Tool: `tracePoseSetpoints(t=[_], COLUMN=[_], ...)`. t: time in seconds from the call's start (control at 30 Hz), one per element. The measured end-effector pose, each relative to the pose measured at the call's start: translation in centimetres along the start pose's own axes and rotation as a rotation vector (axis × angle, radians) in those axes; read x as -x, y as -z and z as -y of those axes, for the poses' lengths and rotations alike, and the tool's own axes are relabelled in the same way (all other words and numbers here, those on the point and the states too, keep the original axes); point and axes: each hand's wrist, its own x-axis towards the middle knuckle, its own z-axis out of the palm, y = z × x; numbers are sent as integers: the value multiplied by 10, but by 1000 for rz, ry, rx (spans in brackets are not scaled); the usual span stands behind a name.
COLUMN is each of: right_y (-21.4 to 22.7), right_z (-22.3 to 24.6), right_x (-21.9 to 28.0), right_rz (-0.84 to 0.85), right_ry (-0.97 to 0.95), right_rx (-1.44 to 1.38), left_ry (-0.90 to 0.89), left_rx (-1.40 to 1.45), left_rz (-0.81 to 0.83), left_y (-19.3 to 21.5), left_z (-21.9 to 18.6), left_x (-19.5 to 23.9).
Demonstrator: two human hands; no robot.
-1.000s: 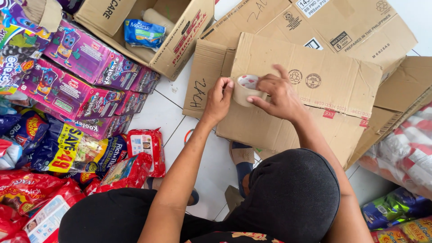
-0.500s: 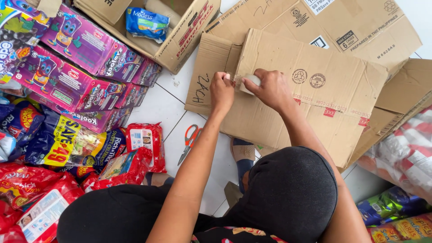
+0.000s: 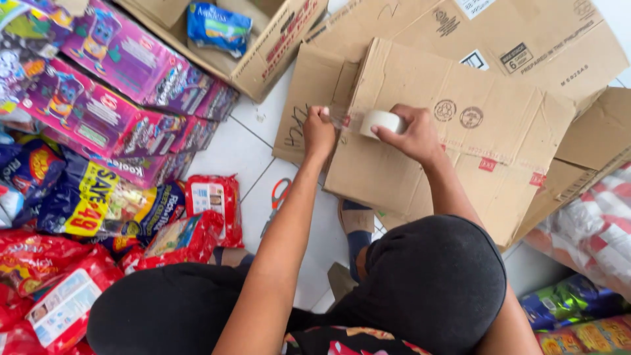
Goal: The person sits on the floor of a store stock area and seals cardboard boxes with packing tape. They fold the box flaps closed, pull tape across the seam, cut the tape with scissors, press the tape down, and repeat the process on several boxes, setting finished boxes aside.
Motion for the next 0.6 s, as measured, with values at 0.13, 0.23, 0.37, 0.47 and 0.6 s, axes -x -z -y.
tracePoseSetpoints(t=[0.13,0.23,0.37,0.47,0.6], right_y=[0,0,-2,-4,-7], right_z=[13,20,22,21,14], right_x=[-7,-8,-8,-6,-5], right_rz=[-47,-24,-24,-17,-31], right_ry=[60,23,17,-1,28], right_rx=[136,191,255,272,300], left_ry=[-109,-47,11,20,-262], left_rx=[63,39,77,112,108], left_rz=[-80,-36,71,136,100], left_y=[6,2,-4,-27,-35], left_z=[1,8,9,34,47], left_x=[-11,-15,-15,-15,-21])
